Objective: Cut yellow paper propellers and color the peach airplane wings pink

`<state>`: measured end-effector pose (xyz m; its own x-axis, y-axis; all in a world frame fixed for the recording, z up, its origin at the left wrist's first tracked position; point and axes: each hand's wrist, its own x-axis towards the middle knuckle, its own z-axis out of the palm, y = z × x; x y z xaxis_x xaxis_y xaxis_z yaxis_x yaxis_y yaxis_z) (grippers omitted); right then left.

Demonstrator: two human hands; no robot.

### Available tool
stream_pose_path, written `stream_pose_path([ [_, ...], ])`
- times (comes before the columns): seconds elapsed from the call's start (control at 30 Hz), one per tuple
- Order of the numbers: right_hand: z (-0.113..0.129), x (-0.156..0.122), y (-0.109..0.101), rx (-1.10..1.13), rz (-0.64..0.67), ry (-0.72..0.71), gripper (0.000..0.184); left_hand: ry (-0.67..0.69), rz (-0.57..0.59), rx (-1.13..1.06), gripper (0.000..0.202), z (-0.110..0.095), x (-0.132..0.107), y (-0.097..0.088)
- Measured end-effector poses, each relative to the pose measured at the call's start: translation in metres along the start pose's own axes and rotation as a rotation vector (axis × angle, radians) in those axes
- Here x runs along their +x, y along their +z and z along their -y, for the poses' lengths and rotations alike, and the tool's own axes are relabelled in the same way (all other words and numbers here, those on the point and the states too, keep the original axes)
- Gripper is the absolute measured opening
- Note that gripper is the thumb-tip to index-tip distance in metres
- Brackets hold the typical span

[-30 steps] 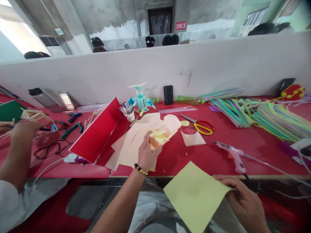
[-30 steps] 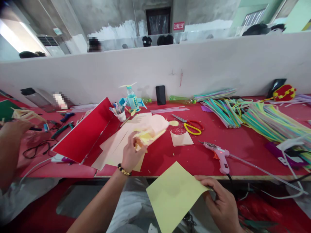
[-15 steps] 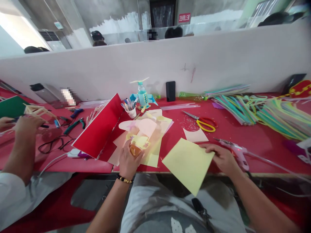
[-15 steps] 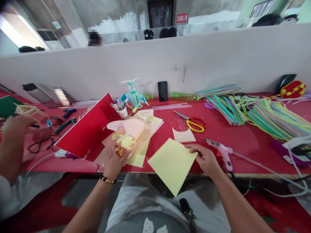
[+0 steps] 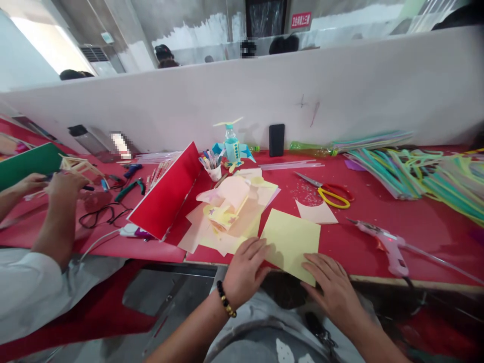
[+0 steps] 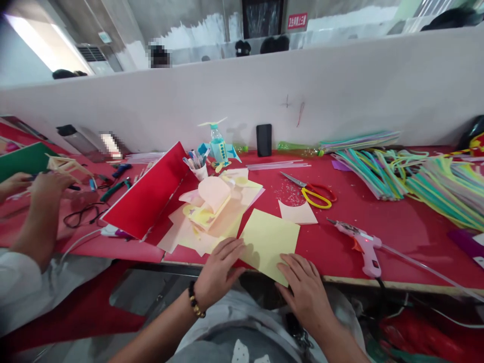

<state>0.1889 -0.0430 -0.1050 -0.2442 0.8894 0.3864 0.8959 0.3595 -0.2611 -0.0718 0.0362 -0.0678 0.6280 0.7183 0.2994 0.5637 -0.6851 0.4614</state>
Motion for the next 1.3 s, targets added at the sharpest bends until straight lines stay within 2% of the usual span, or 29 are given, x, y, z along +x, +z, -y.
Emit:
stream_pose_path([
  [0.1,-0.003,-0.001,0.001,0.058,-0.084,-0.021,0.013,0.042,0.059,-0.048,0.041,-0.003,0.012,0.008],
  [0.17,-0.005,0.002,-0.004,0.096,-0.105,-0.032,0.009,0.054,0.063,-0.074,0.034,-0.003,0.014,0.011],
  [0.33,-0.010,0.007,-0.011,0.143,-0.149,-0.002,0.009,0.104,0.029,-0.116,0.038,-0.002,0.010,0.013],
  [0.5,-0.016,0.010,-0.008,0.194,-0.207,0.069,0.011,0.088,0.004,-0.152,0.015,0.001,0.011,0.014],
  [0.9,-0.016,0.011,-0.007,0.215,-0.200,0.103,0.015,0.008,-0.053,-0.167,0.014,0.002,0.016,0.014],
  [1.3,-0.021,0.005,0.001,0.249,-0.188,0.117,0.008,0.032,-0.070,-0.204,0.014,0.002,0.010,0.014],
])
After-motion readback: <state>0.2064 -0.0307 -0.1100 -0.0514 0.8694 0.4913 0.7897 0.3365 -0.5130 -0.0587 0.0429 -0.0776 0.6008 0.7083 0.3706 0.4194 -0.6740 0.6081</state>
